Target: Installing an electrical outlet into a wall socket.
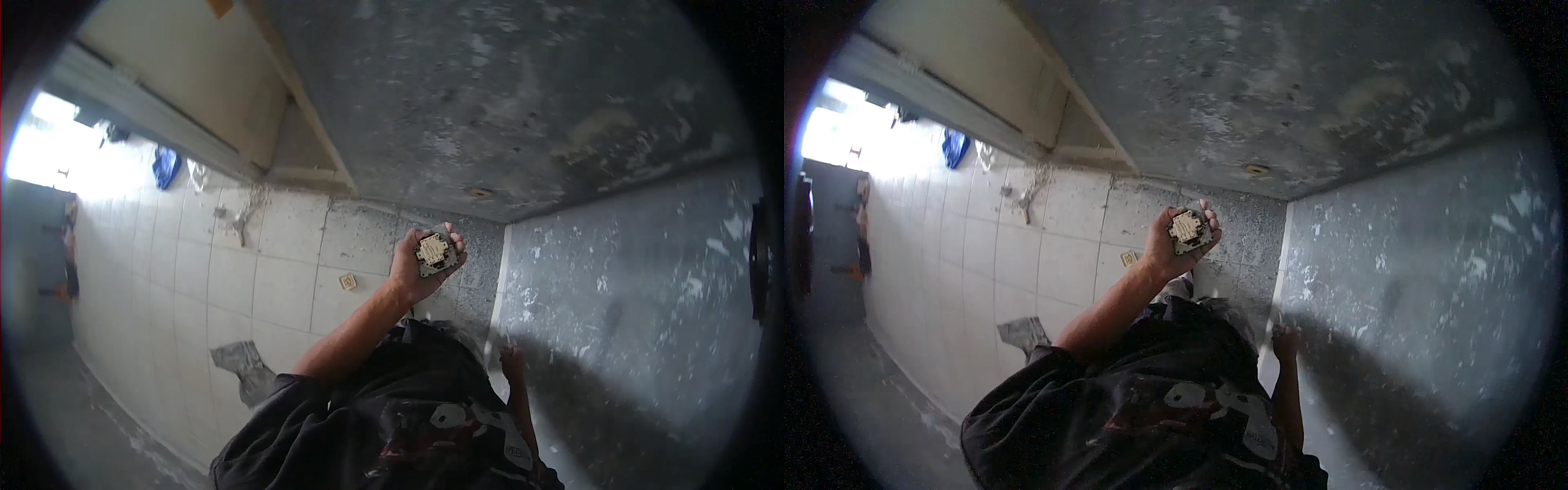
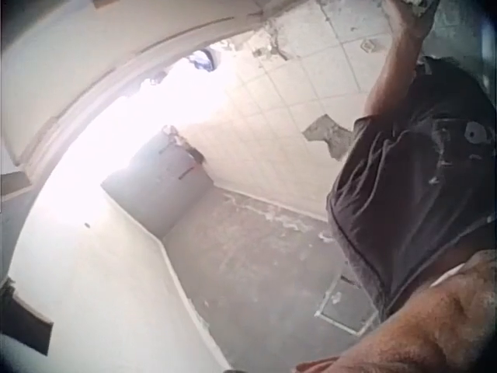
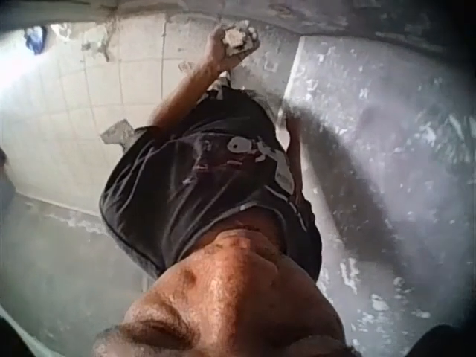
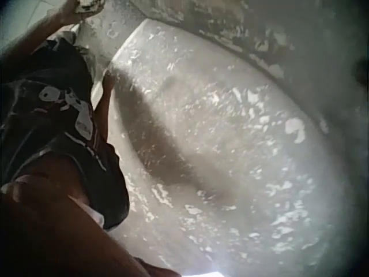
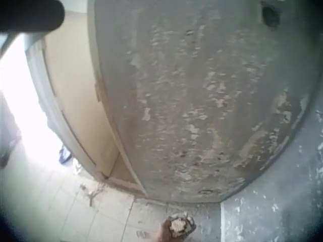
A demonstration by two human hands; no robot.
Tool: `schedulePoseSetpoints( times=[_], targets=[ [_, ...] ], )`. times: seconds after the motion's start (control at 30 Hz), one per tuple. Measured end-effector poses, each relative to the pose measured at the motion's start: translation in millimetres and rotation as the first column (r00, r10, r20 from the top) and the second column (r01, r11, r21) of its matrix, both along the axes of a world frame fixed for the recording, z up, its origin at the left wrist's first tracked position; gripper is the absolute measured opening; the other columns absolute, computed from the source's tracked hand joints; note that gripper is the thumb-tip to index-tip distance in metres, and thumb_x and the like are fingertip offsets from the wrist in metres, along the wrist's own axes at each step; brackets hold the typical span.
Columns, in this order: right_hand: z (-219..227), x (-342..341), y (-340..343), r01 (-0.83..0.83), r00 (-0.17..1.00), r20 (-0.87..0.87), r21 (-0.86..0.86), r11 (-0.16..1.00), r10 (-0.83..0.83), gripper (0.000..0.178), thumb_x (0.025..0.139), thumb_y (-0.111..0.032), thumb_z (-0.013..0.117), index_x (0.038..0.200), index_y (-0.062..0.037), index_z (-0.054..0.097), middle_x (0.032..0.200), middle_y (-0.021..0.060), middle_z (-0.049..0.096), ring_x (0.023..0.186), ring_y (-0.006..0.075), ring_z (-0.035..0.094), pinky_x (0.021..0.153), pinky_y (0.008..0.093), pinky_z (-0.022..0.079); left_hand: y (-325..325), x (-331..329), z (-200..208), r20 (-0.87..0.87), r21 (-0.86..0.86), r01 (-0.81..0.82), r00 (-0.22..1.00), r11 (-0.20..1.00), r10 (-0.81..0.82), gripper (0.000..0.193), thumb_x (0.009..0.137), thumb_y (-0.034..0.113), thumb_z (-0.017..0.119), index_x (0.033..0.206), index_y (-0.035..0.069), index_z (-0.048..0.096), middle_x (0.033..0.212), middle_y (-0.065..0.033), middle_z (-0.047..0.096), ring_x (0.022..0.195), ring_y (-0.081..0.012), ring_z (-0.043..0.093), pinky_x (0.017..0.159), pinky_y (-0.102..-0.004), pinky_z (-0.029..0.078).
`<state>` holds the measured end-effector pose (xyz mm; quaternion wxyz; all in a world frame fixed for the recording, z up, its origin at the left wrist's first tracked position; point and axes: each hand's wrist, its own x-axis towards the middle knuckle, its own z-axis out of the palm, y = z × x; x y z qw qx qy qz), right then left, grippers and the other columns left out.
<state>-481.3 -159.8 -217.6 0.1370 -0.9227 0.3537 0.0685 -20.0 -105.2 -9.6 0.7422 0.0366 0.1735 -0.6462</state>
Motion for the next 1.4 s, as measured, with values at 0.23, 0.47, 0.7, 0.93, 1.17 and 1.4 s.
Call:
schedulePoseSetpoints(
  times=[0.23, 0.47, 0.7, 0.93, 1.17, 1.4],
  targets=[
    [31.8, 51.1, -84.8, 0.389, 0.920, -0.134, 0.427, 0.816, -0.369, 0.027, 0.087, -0.028, 0.061, 0.088, -0.0022, 0.067, 0.069, 0.0093, 0.066, 0.064, 0.0207, 0.065, 0.062, 0.0361, 0.049, 46.0, 28.0, -47.1, 0.031, 0.008, -0.347, 0.938, 0.938, 0.346, 0.036, 0.085, 0.024, 0.050, 0.116, 0.005, 0.051, 0.106, -0.0134, 0.059, 0.102, -0.0277, 0.058, 0.097, -0.0428, 0.046],
    [66.5, 147.4, -165.4, 0.215, 0.973, -0.169, 0.413, 0.885, -0.158, 0.021, 0.085, -0.020, 0.063, 0.097, -0.0032, 0.069, 0.076, 0.0125, 0.070, 0.070, 0.0249, 0.069, 0.067, 0.0370, 0.052, 180.4, 83.2, -49.8, 0.299, -0.038, -0.840, 0.508, 0.542, 0.808, 0.038, 0.084, 0.021, 0.049, 0.115, -0.001, 0.054, 0.105, -0.0184, 0.059, 0.103, -0.0312, 0.057, 0.100, -0.0435, 0.046],
    [54.8, 200.8, -243.7, -0.030, 0.991, -0.101, 0.457, 0.889, 0.086, 0.024, 0.086, -0.017, 0.062, 0.102, -0.0015, 0.069, 0.082, 0.0130, 0.070, 0.068, 0.0203, 0.070, 0.067, 0.0336, 0.054, 184.8, 26.6, -33.8, 0.402, 0.089, -0.943, 0.329, 0.321, 0.855, 0.035, 0.084, 0.018, 0.051, 0.113, 0.000, 0.053, 0.100, -0.0167, 0.059, 0.091, -0.0281, 0.058, 0.091, -0.0405, 0.048],
    [48.8, 242.2, -283.3, -0.161, 0.983, 0.002, 0.506, 0.847, 0.185, 0.022, 0.087, -0.014, 0.063, 0.103, -0.0011, 0.069, 0.079, 0.0109, 0.069, 0.066, 0.0174, 0.067, 0.066, 0.0313, 0.052, 115.6, -46.4, -32.1, 0.304, 0.163, -0.945, 0.320, 0.282, 0.897, 0.032, 0.083, 0.017, 0.052, 0.110, 0.000, 0.058, 0.099, -0.0155, 0.061, 0.092, -0.0285, 0.061, 0.095, -0.0437, 0.049],
    [55.4, 241.6, -288.4, -0.180, 0.981, 0.033, 0.508, 0.842, 0.189, 0.021, 0.087, -0.015, 0.064, 0.102, -0.0019, 0.069, 0.077, 0.0107, 0.069, 0.064, 0.0185, 0.066, 0.062, 0.0322, 0.052, 79.5, -57.0, -34.3, 0.201, 0.119, -0.895, 0.446, 0.430, 0.872, 0.032, 0.087, 0.020, 0.049, 0.112, 0.001, 0.056, 0.102, -0.0171, 0.062, 0.094, -0.0290, 0.061, 0.092, -0.0423, 0.052],
    [66.1, 214.7, -247.9, -0.074, 0.995, -0.015, 0.494, 0.866, 0.094, 0.021, 0.087, -0.015, 0.063, 0.102, -0.0024, 0.070, 0.074, 0.0082, 0.068, 0.065, 0.0158, 0.065, 0.064, 0.0308, 0.051, 76.1, -33.3, -42.7, 0.160, 0.067, -0.852, 0.523, 0.519, 0.837, 0.034, 0.086, 0.019, 0.050, 0.113, 0.000, 0.057, 0.102, -0.0169, 0.062, 0.094, -0.0281, 0.061, 0.093, -0.0415, 0.051]
  ],
)
